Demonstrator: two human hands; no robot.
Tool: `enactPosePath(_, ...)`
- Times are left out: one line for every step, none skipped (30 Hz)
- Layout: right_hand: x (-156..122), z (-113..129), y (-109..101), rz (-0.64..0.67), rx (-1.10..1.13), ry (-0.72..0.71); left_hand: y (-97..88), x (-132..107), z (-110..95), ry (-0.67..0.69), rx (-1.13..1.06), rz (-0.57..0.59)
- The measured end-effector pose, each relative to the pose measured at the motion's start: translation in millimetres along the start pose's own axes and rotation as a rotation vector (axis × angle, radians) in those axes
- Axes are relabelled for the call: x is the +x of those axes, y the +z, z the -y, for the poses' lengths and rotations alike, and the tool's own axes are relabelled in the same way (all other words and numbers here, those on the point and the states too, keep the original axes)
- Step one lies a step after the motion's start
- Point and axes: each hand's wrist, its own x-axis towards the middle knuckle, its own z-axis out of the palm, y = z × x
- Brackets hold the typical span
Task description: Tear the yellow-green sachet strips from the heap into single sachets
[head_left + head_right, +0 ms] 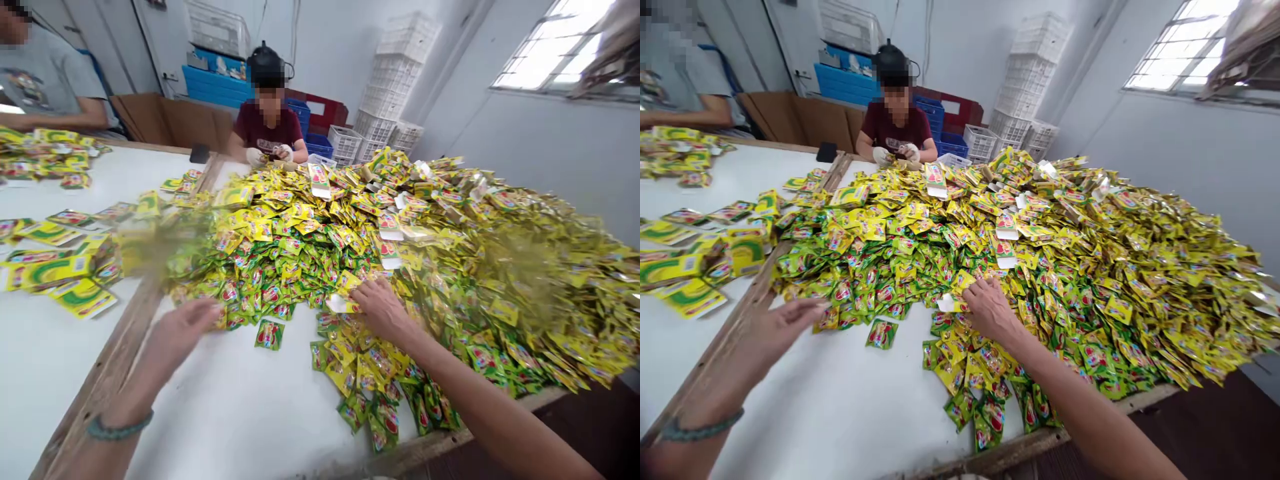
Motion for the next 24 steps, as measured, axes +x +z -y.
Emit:
enactPosePath(0, 16, 3, -0.008, 0.032, 0.057, 14.6, -20, -5, -0.039, -0.045, 0.093)
enactPosePath(-1, 35, 6, -0.018, 0.071, 0.117, 30.3, -41, -9, -0.064, -0.097, 0.185)
enactPosePath(-3, 57, 11, -0.019, 0.115, 0.162, 46.7, -60, -13, -0.08, -0.169, 0.256)
enactPosePath(-4, 80, 16, -0.015, 0.167, 0.157, 62.7, -77, -16, -0.094, -0.273, 0.303)
enactPosePath(-6, 102, 21, -0.006, 0.228, 0.09, 77.1, -92, -17, -0.117, -0.389, 0.335)
enactPosePath(-8, 121, 25, 0.01, 0.296, -0.008, 88.8, -104, -17, -0.155, -0.502, 0.33)
enactPosePath(-9, 137, 28, 0.022, 0.38, -0.145, 97.0, -113, -15, -0.198, -0.616, 0.288)
enactPosePath(-8, 148, 30, 0.028, 0.472, -0.284, 101.3, -118, -12, -0.247, -0.718, 0.223)
enactPosePath(-6, 154, 30, 0.037, 0.563, -0.409, 101.7, -121, -8, -0.293, -0.806, 0.138)
enactPosePath(-2, 155, 31, 0.033, 0.643, -0.501, 98.8, -123, -4, -0.332, -0.877, 0.048)
enactPosePath(3, 154, 31, 0.012, 0.696, -0.542, 93.6, -123, 1, -0.363, -0.933, -0.024)
enactPosePath(11, 151, 32, -0.022, 0.712, -0.54, 87.4, -123, 5, -0.39, -0.974, -0.073)
enactPosePath(19, 147, 34, -0.067, 0.69, -0.508, 81.1, -123, 8, -0.415, -1.001, -0.096)
enactPosePath(27, 144, 37, -0.109, 0.632, -0.467, 75.8, -124, 9, -0.443, -1.017, -0.096)
enactPosePath(34, 142, 41, -0.127, 0.554, -0.444, 72.0, -125, 10, -0.472, -1.02, -0.086)
enactPosePath(38, 141, 46, -0.12, 0.474, -0.44, 69.8, -127, 10, -0.496, -1.013, -0.07)
enactPosePath(41, 141, 52, -0.099, 0.402, -0.441, 69.3, -129, 9, -0.507, -1.0, -0.052)
enactPosePath(40, 141, 57, -0.072, 0.355, -0.43, 69.9, -132, 7, -0.504, -0.983, -0.028)
enactPosePath(37, 142, 62, -0.052, 0.342, -0.395, 71.3, -135, 5, -0.488, -0.964, 0.009)
enactPosePath(31, 141, 65, -0.043, 0.372, -0.334, 73.2, -138, 3, -0.464, -0.943, 0.054)
enactPosePath(25, 140, 67, -0.046, 0.454, -0.251, 75.2, -140, 2, -0.435, -0.92, 0.102)
enactPosePath(17, 138, 66, -0.052, 0.586, -0.167, 77.1, -142, 1, -0.405, -0.893, 0.145)
enactPosePath(10, 135, 64, -0.055, 0.76, -0.096, 79.1, -144, -1, -0.377, -0.861, 0.181)
enactPosePath(4, 132, 61, -0.061, 0.957, -0.04, 81.2, -145, -2, -0.347, -0.828, 0.213)
